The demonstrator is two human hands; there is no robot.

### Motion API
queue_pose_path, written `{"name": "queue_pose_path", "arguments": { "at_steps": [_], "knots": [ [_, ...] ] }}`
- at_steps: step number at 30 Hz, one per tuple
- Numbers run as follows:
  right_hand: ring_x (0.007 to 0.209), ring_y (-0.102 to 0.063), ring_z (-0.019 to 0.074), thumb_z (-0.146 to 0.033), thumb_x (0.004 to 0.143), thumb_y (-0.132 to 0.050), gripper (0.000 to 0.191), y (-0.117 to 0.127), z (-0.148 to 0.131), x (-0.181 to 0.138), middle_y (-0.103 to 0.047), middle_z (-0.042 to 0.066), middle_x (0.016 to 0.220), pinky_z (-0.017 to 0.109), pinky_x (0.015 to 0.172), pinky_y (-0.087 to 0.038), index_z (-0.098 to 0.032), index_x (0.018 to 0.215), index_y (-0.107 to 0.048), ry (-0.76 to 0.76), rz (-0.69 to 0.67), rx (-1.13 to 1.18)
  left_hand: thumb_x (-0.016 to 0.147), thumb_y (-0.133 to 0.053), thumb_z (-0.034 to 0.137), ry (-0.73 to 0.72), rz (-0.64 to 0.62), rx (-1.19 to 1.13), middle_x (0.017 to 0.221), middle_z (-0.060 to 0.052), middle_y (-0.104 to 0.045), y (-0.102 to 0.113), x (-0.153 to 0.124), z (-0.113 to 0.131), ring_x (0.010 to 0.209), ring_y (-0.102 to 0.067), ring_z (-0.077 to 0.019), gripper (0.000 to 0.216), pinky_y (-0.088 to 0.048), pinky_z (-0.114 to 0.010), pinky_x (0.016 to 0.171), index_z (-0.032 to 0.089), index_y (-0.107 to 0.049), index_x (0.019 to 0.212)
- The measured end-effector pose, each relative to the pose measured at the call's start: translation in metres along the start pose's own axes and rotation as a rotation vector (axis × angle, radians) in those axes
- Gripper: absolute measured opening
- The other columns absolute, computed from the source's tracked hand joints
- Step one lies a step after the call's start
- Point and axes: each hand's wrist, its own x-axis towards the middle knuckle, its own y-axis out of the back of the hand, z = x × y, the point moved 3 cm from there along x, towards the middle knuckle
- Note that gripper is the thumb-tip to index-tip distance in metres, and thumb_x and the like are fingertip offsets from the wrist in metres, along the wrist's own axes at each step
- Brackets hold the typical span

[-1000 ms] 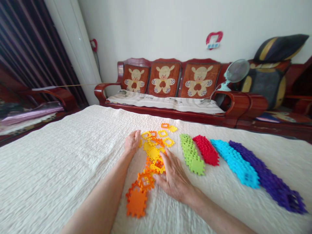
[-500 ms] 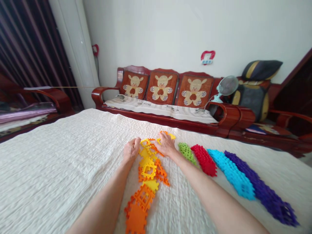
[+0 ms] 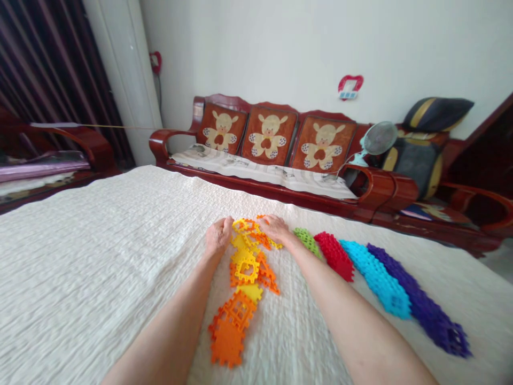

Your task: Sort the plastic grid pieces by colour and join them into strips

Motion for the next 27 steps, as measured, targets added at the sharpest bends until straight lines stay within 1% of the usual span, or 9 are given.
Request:
{"name": "queue_pose_path", "arguments": {
  "at_steps": [4,7,9,11,14,16,20,23,27],
  "knots": [
    [0.116,-0.05,0.0203,-0.044,0.092,-0.033,0.04,-0.011,-0.021,-0.023,-0.058,0.006,0.124,0.034,0.1,-0.036,-0.023,0.111,-0.061,0.1,0.055,0.102,0.089,-0.034,0.045,0.006,0.028,-0.035,0.084,-0.006,-0.072,0.002,0.0,0.0,0.083,-0.064,-0.0204,0.045,-0.043,-0.027,0.073,0.02,-0.071,0.085],
    [0.118,-0.05,0.0183,-0.04,0.091,-0.034,0.04,-0.007,-0.024,-0.04,-0.058,0.007,0.125,0.031,0.1,-0.037,-0.02,0.117,-0.058,0.159,0.208,0.306,0.088,-0.034,0.043,0.028,0.063,-0.087,0.087,-0.005,-0.073,0.002,0.001,-0.003,0.085,-0.064,-0.0199,0.044,-0.044,-0.026,0.075,0.021,-0.071,0.085],
    [0.119,-0.05,0.0189,-0.037,0.091,-0.034,0.041,-0.002,-0.016,-0.051,-0.057,0.009,0.126,0.032,0.102,-0.037,-0.017,0.119,-0.056,0.11,0.322,0.375,0.088,-0.034,0.043,0.033,0.098,-0.115,0.089,-0.005,-0.073,0.002,0.002,-0.005,0.085,-0.064,-0.0195,0.043,-0.045,-0.026,0.076,0.021,-0.071,0.085],
    [0.12,-0.05,0.0208,-0.033,0.09,-0.035,0.041,0.001,-0.007,-0.059,-0.057,0.011,0.126,0.034,0.104,-0.035,-0.014,0.12,-0.056,0.035,0.374,0.364,0.088,-0.033,0.043,0.026,0.126,-0.126,0.09,-0.004,-0.073,0.001,0.003,-0.006,0.085,-0.065,-0.0191,0.043,-0.045,-0.026,0.078,0.021,-0.07,0.084],
    [0.122,-0.049,0.0223,-0.029,0.09,-0.036,0.041,-0.006,-0.002,-0.067,-0.058,0.013,0.126,0.037,0.106,-0.033,-0.013,0.122,-0.055,-0.023,0.306,0.337,0.087,-0.034,0.043,0.029,0.133,-0.122,0.091,-0.004,-0.073,0.0,0.003,-0.008,0.086,-0.065,-0.0189,0.043,-0.045,-0.026,0.079,0.021,-0.07,0.083],
    [0.122,-0.049,0.0217,-0.029,0.09,-0.035,0.041,-0.012,-0.007,-0.07,-0.058,0.012,0.128,0.037,0.106,-0.034,-0.014,0.124,-0.054,-0.025,0.25,0.361,0.087,-0.035,0.043,0.037,0.13,-0.129,0.091,-0.004,-0.073,0.0,0.003,-0.007,0.087,-0.065,-0.0191,0.042,-0.045,-0.026,0.079,0.021,-0.07,0.082],
    [0.121,-0.051,0.0187,-0.036,0.091,-0.034,0.043,-0.016,-0.023,-0.074,-0.056,0.007,0.132,0.032,0.104,-0.038,-0.019,0.128,-0.05,0.074,0.194,0.563,0.087,-0.034,0.041,0.056,0.134,-0.169,0.091,-0.005,-0.073,0.003,0.002,-0.006,0.09,-0.065,-0.0198,0.042,-0.046,-0.026,0.08,0.019,-0.071,0.084],
    [0.122,-0.051,0.0188,-0.038,0.091,-0.033,0.044,-0.011,-0.022,-0.078,-0.056,0.007,0.132,0.033,0.103,-0.039,-0.02,0.126,-0.051,0.071,0.249,0.669,0.088,-0.033,0.041,0.096,0.144,-0.202,0.092,-0.005,-0.073,0.005,0.001,-0.006,0.09,-0.065,-0.0193,0.043,-0.046,-0.026,0.08,0.019,-0.07,0.086],
    [0.121,-0.052,0.0214,-0.039,0.088,-0.036,0.042,-0.009,-0.005,-0.094,-0.058,0.008,0.129,0.039,0.103,-0.04,-0.021,0.121,-0.055,-0.001,0.288,0.712,0.087,-0.035,0.04,0.093,0.155,-0.236,0.091,-0.004,-0.073,0.005,0.002,-0.006,0.088,-0.065,-0.018,0.041,-0.046,-0.025,0.08,0.019,-0.07,0.082]
  ]
}}
